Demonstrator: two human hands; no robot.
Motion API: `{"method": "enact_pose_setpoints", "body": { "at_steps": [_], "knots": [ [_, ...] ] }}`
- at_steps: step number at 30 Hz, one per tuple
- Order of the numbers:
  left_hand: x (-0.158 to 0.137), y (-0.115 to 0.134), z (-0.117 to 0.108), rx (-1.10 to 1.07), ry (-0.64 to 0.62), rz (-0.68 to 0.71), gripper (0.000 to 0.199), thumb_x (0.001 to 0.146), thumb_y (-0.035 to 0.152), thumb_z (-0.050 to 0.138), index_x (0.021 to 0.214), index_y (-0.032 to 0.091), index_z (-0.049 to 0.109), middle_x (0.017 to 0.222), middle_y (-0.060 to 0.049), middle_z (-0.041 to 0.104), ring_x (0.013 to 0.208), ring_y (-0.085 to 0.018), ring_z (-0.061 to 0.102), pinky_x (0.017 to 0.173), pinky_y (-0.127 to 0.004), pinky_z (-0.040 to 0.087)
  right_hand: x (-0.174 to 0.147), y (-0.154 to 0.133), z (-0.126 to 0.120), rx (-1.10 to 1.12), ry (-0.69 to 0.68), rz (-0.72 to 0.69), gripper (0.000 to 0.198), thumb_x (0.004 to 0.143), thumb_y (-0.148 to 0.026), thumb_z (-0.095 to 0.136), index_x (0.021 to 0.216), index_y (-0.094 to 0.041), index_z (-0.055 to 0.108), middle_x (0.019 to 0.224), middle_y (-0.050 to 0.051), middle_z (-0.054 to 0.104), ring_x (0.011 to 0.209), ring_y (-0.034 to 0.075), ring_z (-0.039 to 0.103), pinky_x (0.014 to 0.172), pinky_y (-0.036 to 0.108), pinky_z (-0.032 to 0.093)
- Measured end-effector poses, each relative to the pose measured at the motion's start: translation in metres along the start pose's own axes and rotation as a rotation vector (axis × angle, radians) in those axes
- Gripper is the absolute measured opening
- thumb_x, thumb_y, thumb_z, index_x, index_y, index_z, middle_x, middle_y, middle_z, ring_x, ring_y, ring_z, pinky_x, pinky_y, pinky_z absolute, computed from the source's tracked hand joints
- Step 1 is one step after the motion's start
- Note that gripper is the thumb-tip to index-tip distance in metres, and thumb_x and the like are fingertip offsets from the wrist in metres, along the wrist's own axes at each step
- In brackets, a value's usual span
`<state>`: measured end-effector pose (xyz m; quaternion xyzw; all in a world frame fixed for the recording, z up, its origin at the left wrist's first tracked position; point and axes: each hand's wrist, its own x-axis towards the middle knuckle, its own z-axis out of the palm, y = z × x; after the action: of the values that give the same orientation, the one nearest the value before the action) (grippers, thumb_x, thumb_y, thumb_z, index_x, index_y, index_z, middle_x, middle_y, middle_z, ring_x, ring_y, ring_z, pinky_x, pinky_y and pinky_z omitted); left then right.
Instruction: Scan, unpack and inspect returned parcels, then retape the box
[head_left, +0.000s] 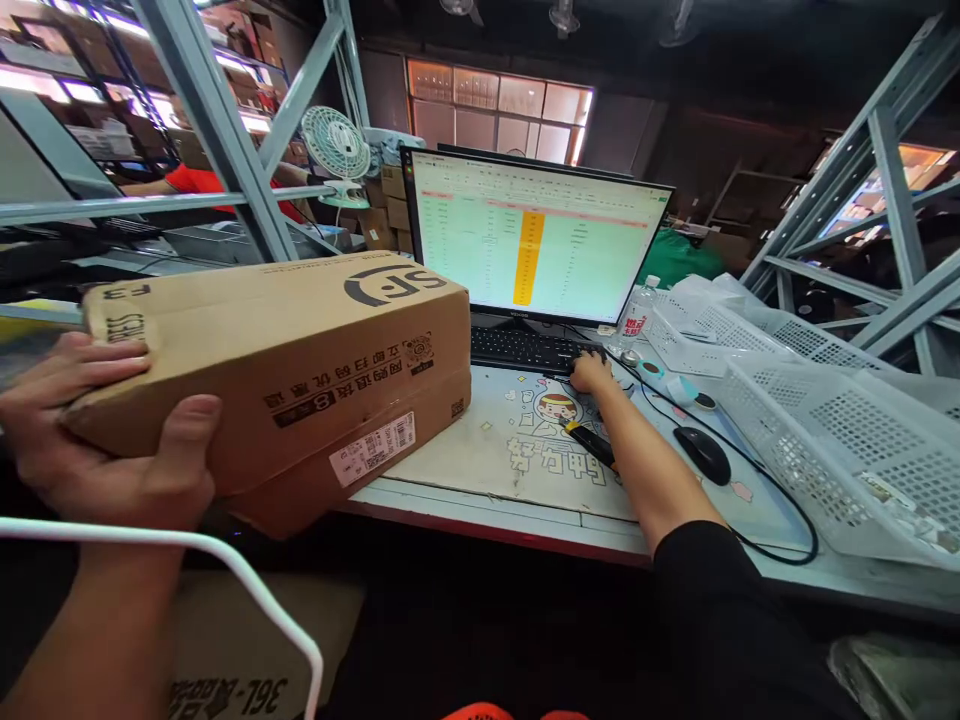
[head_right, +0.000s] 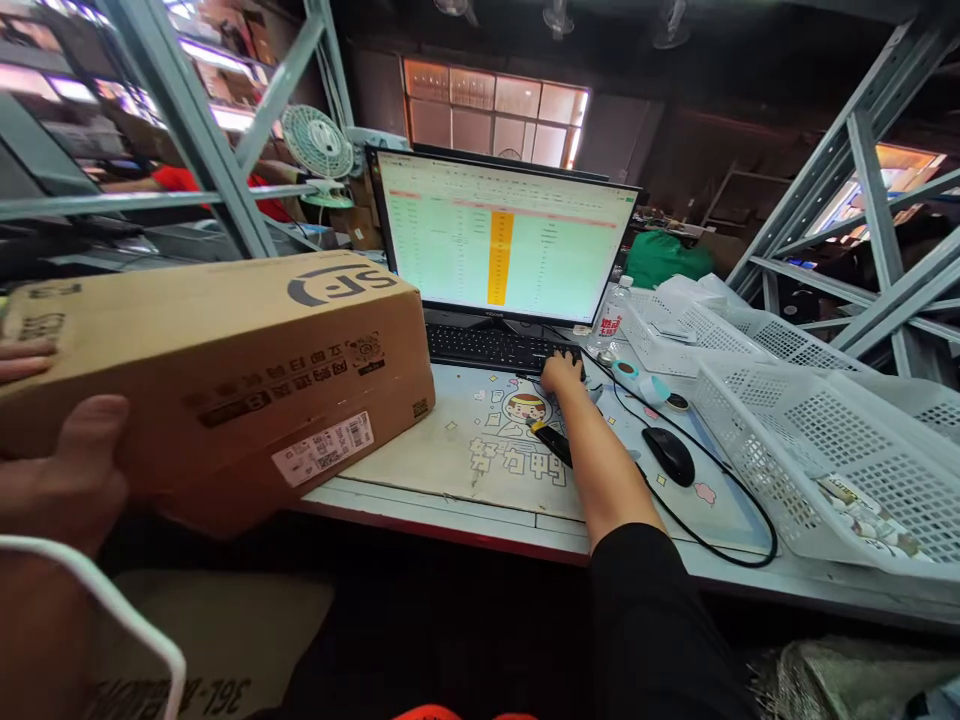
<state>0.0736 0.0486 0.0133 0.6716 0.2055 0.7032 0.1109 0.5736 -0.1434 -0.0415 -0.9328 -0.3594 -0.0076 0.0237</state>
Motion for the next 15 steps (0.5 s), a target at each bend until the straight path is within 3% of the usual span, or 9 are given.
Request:
{"method": "enact_pose_setpoints", "body": {
  "at_steps": [3,8,11,15],
  "knots": [
    [0.001,0.003,0.000,-0.051,-0.005,0.228,0.042,0.076,0.035,0.076,0.115,0.025,0.064,0.125,-0.008,0.071,0.133,-0.036,0.064,0.131,-0.062,0.038,0.004,-0.005,0.004,0.019,-0.039,0.014,0.050,0.107,-0.023,0.056,0.156,-0.016,0.059,0.177,0.019,0.033,0.165,0.045,0.024,0.130,0.071,0.027],
    [0.000,-0.002,-0.006,-0.021,-0.030,0.273,0.045,0.083,0.029,0.078,0.126,0.022,0.065,0.127,-0.010,0.070,0.137,-0.036,0.063,0.130,-0.064,0.038,-0.003,-0.026,-0.005,0.066,-0.016,-0.022,0.054,0.108,-0.022,0.045,0.160,-0.011,0.054,0.179,0.019,0.030,0.166,0.045,0.022,0.131,0.067,0.027],
    [0.000,-0.002,-0.008,0.015,-0.023,0.254,0.041,0.085,0.030,0.077,0.124,0.023,0.066,0.128,-0.010,0.071,0.141,-0.036,0.061,0.131,-0.063,0.039,-0.023,-0.037,-0.014,0.103,0.049,-0.111,0.059,0.107,-0.021,0.044,0.165,-0.012,0.047,0.176,0.017,0.037,0.163,0.037,0.032,0.132,0.054,0.031],
    [0.001,0.003,-0.012,0.034,-0.009,0.236,0.035,0.086,0.027,0.073,0.120,0.023,0.065,0.124,-0.009,0.073,0.137,-0.036,0.065,0.125,-0.062,0.046,-0.067,-0.029,-0.021,0.153,0.060,-0.223,0.056,0.107,-0.026,0.050,0.161,-0.013,0.053,0.164,0.014,0.055,0.149,0.028,0.053,0.126,0.037,0.039]
  ]
}}
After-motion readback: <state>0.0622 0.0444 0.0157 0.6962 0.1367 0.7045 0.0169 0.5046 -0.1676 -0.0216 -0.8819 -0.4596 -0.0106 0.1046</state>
